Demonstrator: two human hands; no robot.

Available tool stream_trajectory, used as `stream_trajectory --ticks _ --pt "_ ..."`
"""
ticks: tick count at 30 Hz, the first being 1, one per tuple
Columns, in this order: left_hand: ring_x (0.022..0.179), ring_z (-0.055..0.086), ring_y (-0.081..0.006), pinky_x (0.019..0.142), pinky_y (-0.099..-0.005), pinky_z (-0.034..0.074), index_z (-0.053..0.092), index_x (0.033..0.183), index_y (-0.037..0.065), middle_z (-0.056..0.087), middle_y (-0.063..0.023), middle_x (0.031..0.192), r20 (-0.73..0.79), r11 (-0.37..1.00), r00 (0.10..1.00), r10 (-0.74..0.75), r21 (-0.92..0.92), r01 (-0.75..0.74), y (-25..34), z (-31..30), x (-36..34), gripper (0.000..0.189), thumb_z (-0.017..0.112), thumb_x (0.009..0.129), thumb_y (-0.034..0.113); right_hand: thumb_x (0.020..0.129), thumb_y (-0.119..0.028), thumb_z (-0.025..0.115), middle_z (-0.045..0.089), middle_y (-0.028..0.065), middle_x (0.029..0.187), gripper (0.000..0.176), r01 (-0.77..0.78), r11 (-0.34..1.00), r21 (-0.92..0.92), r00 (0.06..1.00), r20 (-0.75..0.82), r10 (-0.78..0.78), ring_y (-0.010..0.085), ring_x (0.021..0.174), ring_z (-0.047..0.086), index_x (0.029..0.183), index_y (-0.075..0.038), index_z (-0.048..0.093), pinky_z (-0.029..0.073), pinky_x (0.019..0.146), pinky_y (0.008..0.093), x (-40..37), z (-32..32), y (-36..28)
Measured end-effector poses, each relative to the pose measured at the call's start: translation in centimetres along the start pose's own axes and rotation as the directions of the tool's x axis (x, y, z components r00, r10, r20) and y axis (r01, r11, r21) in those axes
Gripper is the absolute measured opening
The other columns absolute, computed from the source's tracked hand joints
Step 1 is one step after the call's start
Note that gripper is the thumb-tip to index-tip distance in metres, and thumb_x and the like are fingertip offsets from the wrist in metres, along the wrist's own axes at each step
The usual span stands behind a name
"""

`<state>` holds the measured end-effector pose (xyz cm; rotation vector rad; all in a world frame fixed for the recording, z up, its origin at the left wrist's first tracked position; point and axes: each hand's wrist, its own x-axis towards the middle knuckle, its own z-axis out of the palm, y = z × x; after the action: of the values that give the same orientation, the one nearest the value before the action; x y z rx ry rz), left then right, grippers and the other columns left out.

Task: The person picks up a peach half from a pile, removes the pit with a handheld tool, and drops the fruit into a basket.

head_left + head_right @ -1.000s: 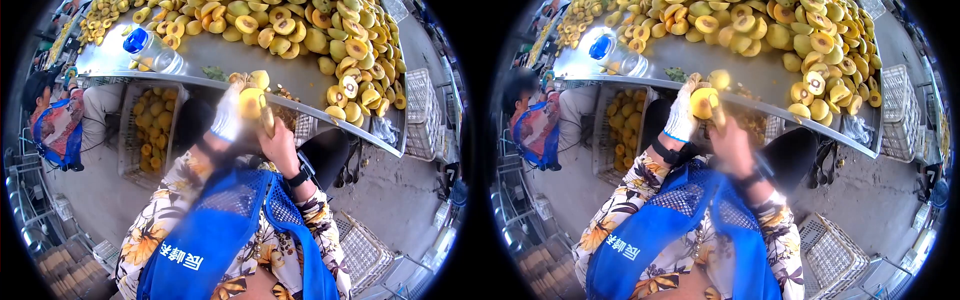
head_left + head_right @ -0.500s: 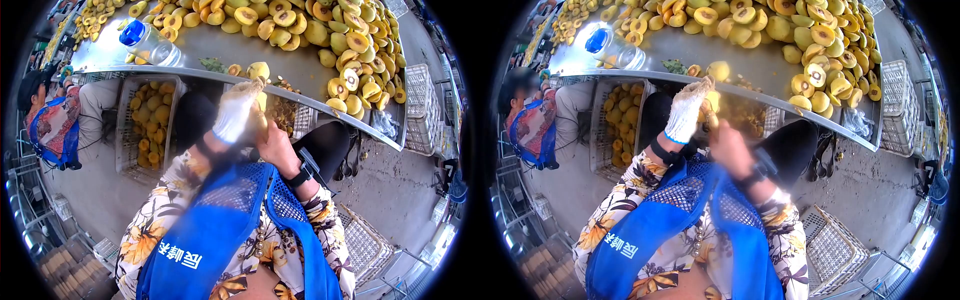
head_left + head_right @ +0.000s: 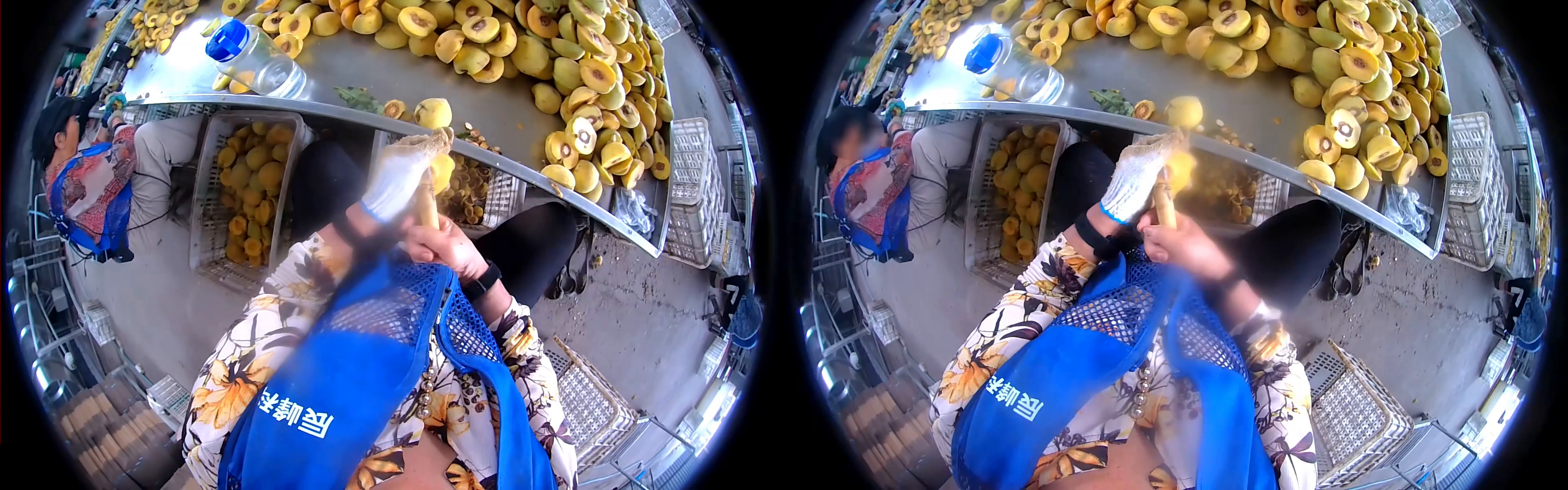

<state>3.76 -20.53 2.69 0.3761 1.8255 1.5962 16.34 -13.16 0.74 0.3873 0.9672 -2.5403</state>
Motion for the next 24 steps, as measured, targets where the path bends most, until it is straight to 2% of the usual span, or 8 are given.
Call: stream_trajectory --ticks 5,8,10,12,13,17,21,24 --pt "0.084 0.062 -0.0268 0.071 -0.0331 0.05 0.056 0.107 -0.001 0.064 -0.013 0.088 -0.111 0.958 0.952 0.286 0.072 -0.279 -0.7 -2.4 -0.3 0.034 0.056 0.085 0.025 0.09 -0.012 0.048 0.04 -0.0019 0.061 0.017 0.097 0.95 0.298 0.918 0.342 -0.201 0.0067 0.049 0.035 0.106 -0.006 0.047 0.028 0.044 0.0211 -0.2 -1.1 0.0" --pt "0.078 0.064 -0.0163 0.067 -0.0259 0.05 0.059 0.101 0.0 0.065 -0.0071 0.081 -0.283 0.903 0.944 -0.172 -0.428 0.036 0.2 -9.3 -1.0 0.046 0.051 0.09 0.044 0.09 -0.013 0.049 0.039 -0.0019 0.052 0.015 0.23 0.857 0.461 0.903 0.227 -0.365 0.0042 0.034 0.028 0.101 -0.004 0.049 0.026 0.033 0.0202 -1.7 -2.0 -0.2" --pt "0.078 0.064 -0.0196 0.066 -0.0281 0.049 0.064 0.093 0.006 0.065 -0.0075 0.08 -0.511 0.995 0.858 0.055 0.103 -0.002 -0.9 -14.3 -1.0 0.042 0.053 0.088 0.046 0.088 -0.011 0.051 0.043 -0.0006 0.053 0.017 0.108 0.977 0.182 0.99 0.075 -0.124 0.0056 0.035 0.034 0.102 -0.002 0.05 0.029 0.033 0.0206 -2.7 -3.0 -1.0" --pt "0.078 0.063 -0.0251 0.067 -0.0324 0.049 0.067 0.088 0.012 0.064 -0.0093 0.082 -0.375 0.181 0.852 0.365 0.926 0.33 -0.4 -17.5 -1.5 0.031 0.057 0.085 0.042 0.084 -0.014 0.057 0.049 0.0013 0.057 0.019 -0.113 0.81 -0.575 0.951 -0.298 -0.079 0.0075 0.037 0.04 0.098 -0.002 0.052 0.033 0.035 0.0206 -1.2 -3.3 -0.6" --pt "0.08 0.061 -0.0303 0.069 -0.0362 0.049 0.066 0.09 0.015 0.063 -0.0103 0.085 -0.244 0.165 0.821 0.517 0.969 0.184 -0.3 -17.5 -1.1 0.024 0.06 0.082 0.037 0.08 -0.017 0.062 0.053 0.0015 0.061 0.021 -0.173 0.614 -0.77 0.903 -0.373 -0.213 0.0084 0.04 0.045 0.093 -0.002 0.054 0.036 0.038 0.0203 -0.3 -5.1 1.1" --pt "0.07 0.061 -0.03 0.059 -0.0386 0.049 0.062 0.083 0.01 0.06 -0.0101 0.076 0.089 0.116 0.714 0.695 0.965 -0.233 2.1 -9.0 3.0 0.025 0.062 0.08 0.035 0.08 -0.018 0.063 0.056 0.0053 0.065 0.023 -0.052 0.676 -0.735 0.843 -0.396 -0.365 0.0089 0.049 0.051 0.093 -0.001 0.054 0.04 0.041 0.0243 1.2 -5.7 2.7" --pt "0.076 0.064 -0.0339 0.065 -0.041 0.052 0.065 0.089 0.012 0.065 -0.0136 0.083 0.197 0.108 0.956 0.22 0.969 -0.224 2.9 0.1 8.8 0.033 0.052 0.081 0.041 0.078 -0.02 0.065 0.059 0.0087 0.068 0.029 -0.022 0.456 -0.89 0.745 -0.319 -0.586 0.0142 0.05 0.055 0.094 0.0 0.052 0.044 0.047 0.0287 -0.7 -3.8 1.5" --pt "0.078 0.063 -0.036 0.072 -0.0444 0.051 0.067 0.088 0.009 0.065 -0.0162 0.09 0.282 0.105 0.951 0.124 0.949 -0.296 -1.4 1.4 14.2 0.033 0.057 0.075 0.038 0.076 -0.021 0.067 0.06 0.0118 0.07 0.032 -0.168 0.511 -0.843 0.731 -0.454 -0.51 0.0175 0.056 0.058 0.094 0.001 0.053 0.046 0.052 0.0308 -2.4 -3.0 0.9"
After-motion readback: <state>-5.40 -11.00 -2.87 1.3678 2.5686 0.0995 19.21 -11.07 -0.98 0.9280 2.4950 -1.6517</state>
